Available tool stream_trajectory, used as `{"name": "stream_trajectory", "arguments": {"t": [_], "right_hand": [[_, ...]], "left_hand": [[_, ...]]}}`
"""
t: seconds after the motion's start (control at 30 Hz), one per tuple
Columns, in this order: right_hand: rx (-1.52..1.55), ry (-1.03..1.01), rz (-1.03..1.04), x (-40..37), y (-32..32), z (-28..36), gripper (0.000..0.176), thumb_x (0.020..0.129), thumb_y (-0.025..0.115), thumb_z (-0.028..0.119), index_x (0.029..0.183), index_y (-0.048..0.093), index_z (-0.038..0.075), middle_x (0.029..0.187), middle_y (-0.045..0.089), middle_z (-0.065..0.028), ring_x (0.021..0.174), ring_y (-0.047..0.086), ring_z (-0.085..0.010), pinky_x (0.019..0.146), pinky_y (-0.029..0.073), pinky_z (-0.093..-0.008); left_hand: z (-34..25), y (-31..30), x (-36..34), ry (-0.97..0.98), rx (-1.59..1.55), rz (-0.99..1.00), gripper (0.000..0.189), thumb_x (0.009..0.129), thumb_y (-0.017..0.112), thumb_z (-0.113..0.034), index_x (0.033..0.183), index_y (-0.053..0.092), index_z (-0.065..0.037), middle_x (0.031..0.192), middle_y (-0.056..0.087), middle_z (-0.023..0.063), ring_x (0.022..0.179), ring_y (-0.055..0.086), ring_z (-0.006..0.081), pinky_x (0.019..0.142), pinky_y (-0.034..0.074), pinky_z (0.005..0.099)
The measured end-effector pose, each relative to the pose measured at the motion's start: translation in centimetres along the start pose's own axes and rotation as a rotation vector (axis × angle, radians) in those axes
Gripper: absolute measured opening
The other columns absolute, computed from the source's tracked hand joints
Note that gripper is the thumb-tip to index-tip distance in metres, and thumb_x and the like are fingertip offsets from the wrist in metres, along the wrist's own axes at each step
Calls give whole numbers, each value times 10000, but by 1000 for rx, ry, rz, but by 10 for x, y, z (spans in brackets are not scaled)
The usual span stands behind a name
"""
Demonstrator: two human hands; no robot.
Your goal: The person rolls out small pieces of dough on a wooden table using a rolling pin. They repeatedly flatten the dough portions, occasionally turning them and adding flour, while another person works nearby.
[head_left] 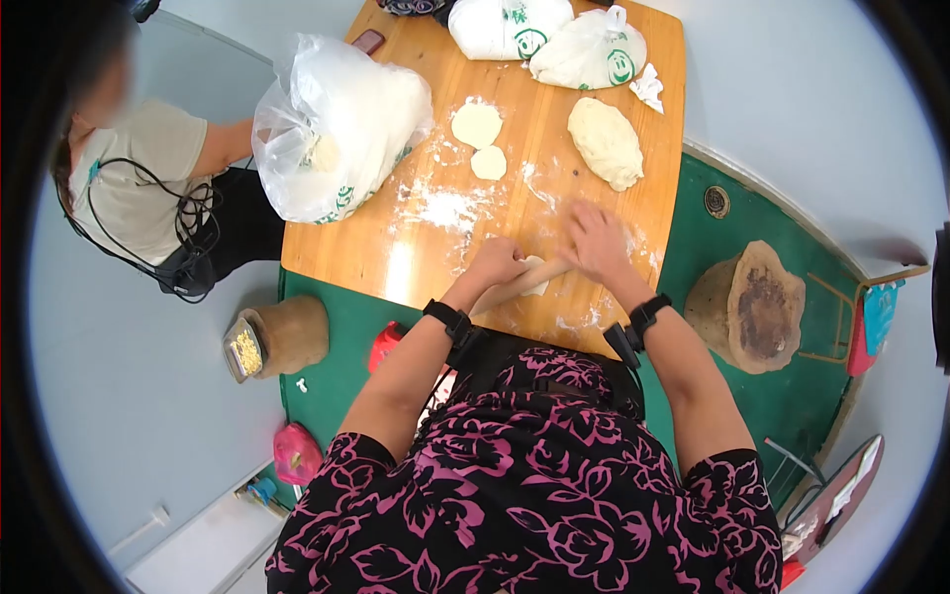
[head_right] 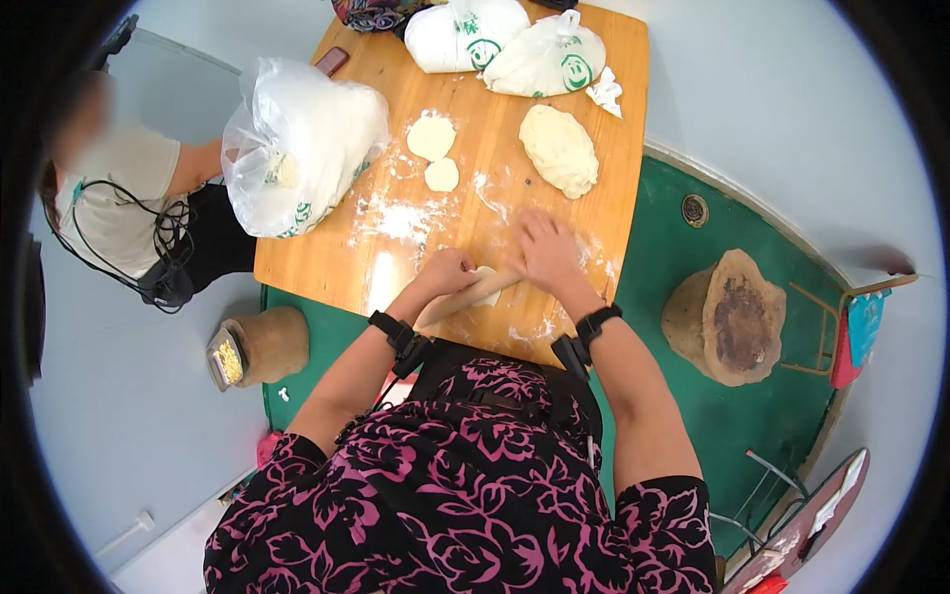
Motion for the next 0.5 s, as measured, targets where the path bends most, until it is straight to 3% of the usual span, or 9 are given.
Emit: {"name": "stream_trajectory", "arguments": {"t": [0.07,0.17,0.27,0.37,0.5], "right_hand": [[38,-76,43,-24,-1,0,412,743,626,403,984,581,71,1211,500,-135,1193,419,-274,972,318,-422],[56,-88,81,-62,-5,4,396,668,696,356,922,568,80,1196,509,-111,1184,432,-263,967,328,-408],[30,-47,70,-75,-13,0,399,623,729,322,892,558,82,1183,513,-98,1180,438,-262,967,330,-406],[77,-15,41,-76,-23,4,397,620,730,310,891,558,76,1184,512,-103,1178,438,-273,962,333,-414],[75,2,38,-65,-20,7,399,649,714,335,906,567,67,1205,501,-121,1188,424,-279,963,329,-426]], "left_hand": [[-3,5,1,-69,-83,78,257,667,678,-228,822,662,-23,800,652,170,742,626,303,681,495,362],[-19,8,7,99,36,11,249,682,669,-228,800,649,-11,783,645,177,733,623,305,670,492,370],[-38,17,19,148,280,271,257,692,673,-233,808,644,-5,784,643,176,727,622,297,661,490,376],[-36,16,9,-4,-312,332,236,690,676,-226,815,650,-26,788,647,160,724,620,291,658,487,375],[-14,12,13,129,23,10,239,688,691,-227,830,661,-38,775,646,135,694,622,259,626,486,344]]}}
Point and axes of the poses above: each hand's wrist, its own x-axis towards the middle knuckle, its own y-axis out of the palm, z = x × y, the point moved 6 cm from there along x, towards the middle knuckle
